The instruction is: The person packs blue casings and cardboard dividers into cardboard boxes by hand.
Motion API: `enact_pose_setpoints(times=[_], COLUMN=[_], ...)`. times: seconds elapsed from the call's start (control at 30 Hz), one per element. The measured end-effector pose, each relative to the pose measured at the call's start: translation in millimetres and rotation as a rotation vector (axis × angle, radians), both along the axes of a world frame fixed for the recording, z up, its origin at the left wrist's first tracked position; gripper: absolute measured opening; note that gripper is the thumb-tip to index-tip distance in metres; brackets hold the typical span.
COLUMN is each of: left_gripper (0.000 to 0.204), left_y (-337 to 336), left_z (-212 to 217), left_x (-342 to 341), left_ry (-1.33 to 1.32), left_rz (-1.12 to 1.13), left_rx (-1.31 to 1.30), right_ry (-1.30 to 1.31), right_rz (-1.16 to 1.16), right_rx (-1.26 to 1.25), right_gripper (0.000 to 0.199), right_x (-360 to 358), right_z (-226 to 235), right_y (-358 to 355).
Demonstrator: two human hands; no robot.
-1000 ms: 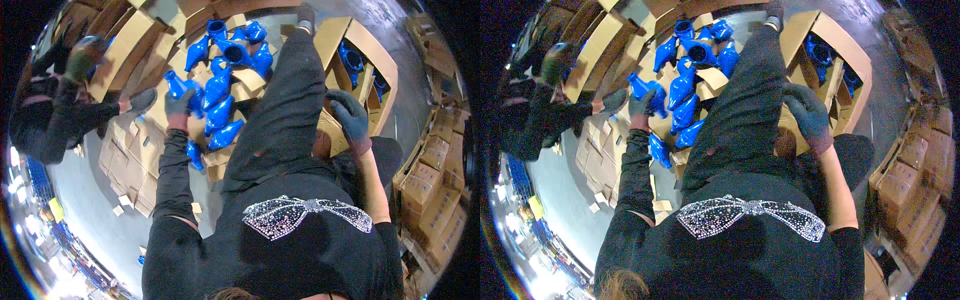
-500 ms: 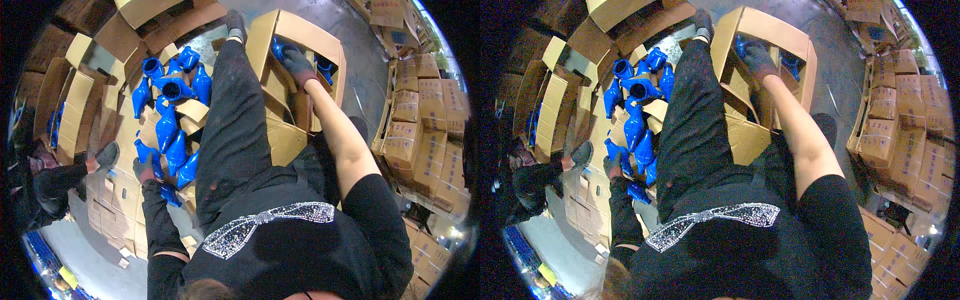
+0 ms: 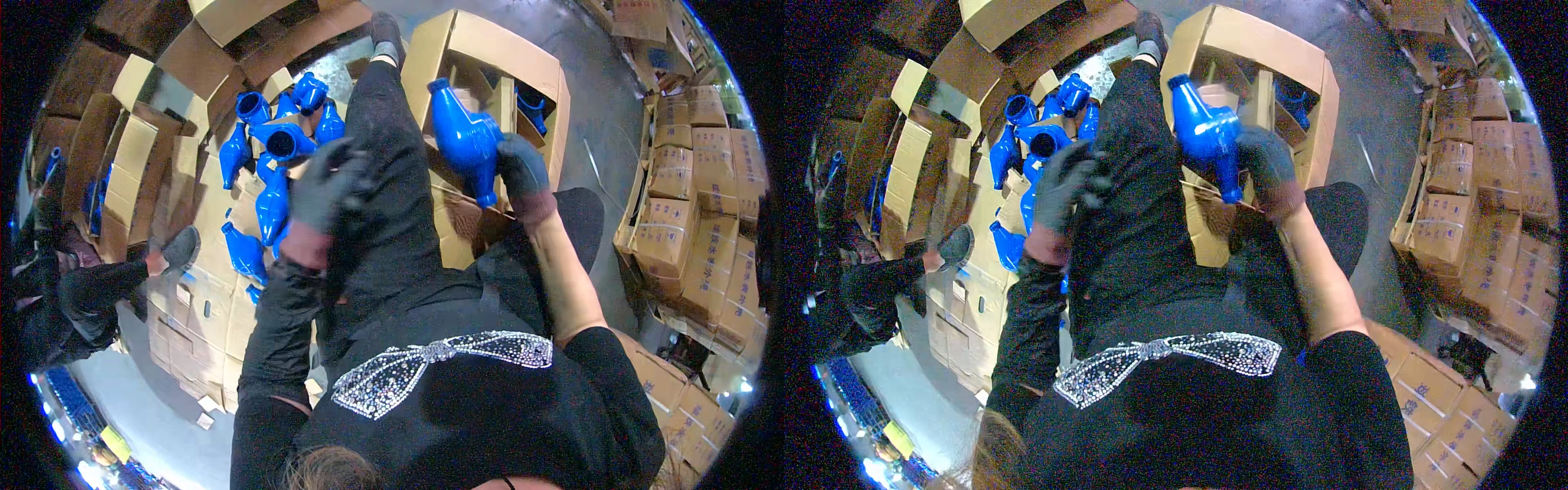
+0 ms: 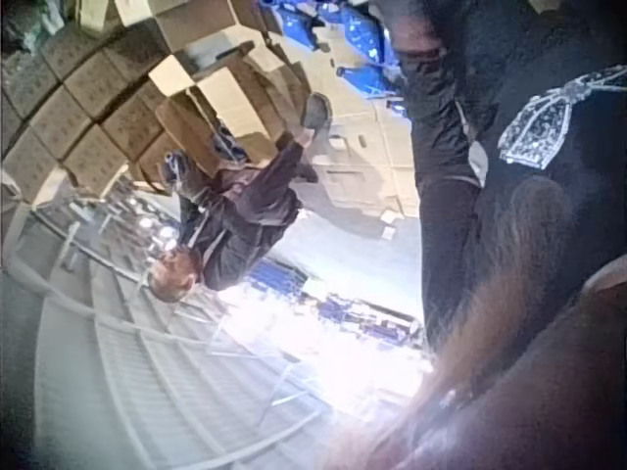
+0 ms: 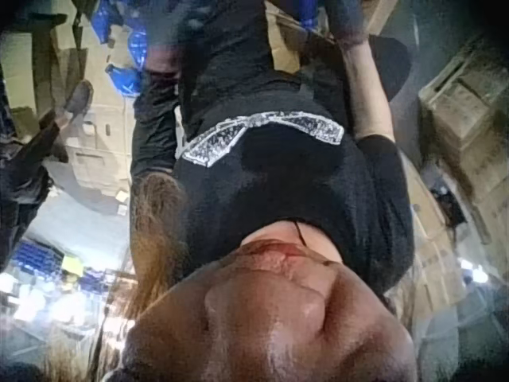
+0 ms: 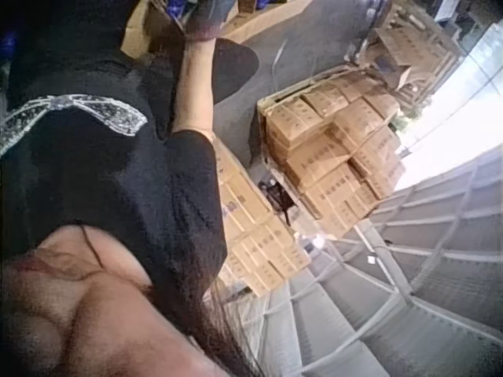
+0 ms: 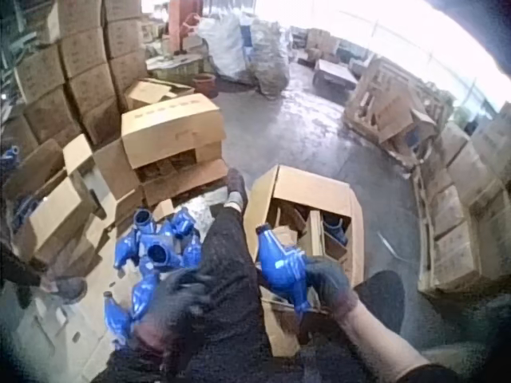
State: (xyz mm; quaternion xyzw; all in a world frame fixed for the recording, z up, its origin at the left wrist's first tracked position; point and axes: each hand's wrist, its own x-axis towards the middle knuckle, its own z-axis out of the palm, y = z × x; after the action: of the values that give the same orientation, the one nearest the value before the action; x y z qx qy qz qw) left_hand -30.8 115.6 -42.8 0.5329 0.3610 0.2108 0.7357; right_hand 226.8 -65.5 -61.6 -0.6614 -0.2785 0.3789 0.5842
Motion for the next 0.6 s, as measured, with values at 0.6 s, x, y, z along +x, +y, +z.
enact_pose_setpoints(times=[0.6], left_gripper=[0.083], left_y=[-82], left_z=[5], left_x=[27], left_ry=[-0.095], left_rz=[-0.171], left_rx=[0.689], right_ry=[0.078], right_rz=[0.247], right_rx=[0.206], right_gripper=[0.041], right_x=[-70], right_z=[23], right_y=[-28])
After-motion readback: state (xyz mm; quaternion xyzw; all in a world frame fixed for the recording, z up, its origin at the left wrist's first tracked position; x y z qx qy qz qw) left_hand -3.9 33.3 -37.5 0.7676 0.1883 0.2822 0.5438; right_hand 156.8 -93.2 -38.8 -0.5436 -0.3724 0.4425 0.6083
